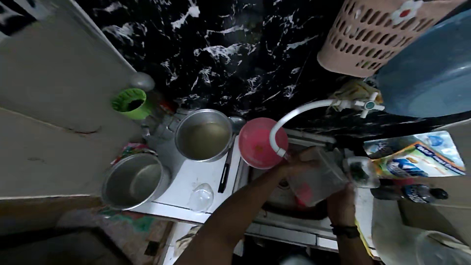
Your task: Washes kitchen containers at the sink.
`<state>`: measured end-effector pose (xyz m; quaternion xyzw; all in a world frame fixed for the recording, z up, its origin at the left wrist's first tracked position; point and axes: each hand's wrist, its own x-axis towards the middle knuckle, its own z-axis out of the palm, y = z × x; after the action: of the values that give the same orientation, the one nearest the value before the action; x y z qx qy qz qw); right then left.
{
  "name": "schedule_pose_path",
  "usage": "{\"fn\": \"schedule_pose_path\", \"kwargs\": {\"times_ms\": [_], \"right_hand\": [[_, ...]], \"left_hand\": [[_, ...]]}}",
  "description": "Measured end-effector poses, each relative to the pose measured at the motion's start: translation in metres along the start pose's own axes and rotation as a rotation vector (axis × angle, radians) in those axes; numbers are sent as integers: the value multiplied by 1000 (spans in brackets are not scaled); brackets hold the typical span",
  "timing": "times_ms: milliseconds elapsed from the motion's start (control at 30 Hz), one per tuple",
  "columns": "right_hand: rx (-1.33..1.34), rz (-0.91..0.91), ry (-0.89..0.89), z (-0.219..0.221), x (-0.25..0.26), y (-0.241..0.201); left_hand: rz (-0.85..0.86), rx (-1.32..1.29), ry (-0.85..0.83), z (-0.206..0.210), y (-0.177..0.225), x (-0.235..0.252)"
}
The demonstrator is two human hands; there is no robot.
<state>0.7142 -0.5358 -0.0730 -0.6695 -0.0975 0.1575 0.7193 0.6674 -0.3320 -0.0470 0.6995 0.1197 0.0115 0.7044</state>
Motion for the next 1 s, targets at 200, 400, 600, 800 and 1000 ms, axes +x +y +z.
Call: {"fn": "schedule_pose_path", "kwargs": {"times_ms": [200, 400, 600, 800, 1000], "right_hand": [[-731, 6, -262, 42, 11, -41], [-1216, 80, -837, 114, 46, -59], [-1177, 91, -984, 152, 68, -44], [-1188, 99, -948, 143, 65, -65], [-614, 262, -401, 59, 67, -25]], "left_hand": [[-276, -447, 399, 28, -44, -74], [-525, -911, 395, 43, -95, -121], [-435, -890, 410, 42, -101, -145], [-455, -751, 466, 43, -56, -141], [-281, -100, 286, 27, -33, -109]]}}
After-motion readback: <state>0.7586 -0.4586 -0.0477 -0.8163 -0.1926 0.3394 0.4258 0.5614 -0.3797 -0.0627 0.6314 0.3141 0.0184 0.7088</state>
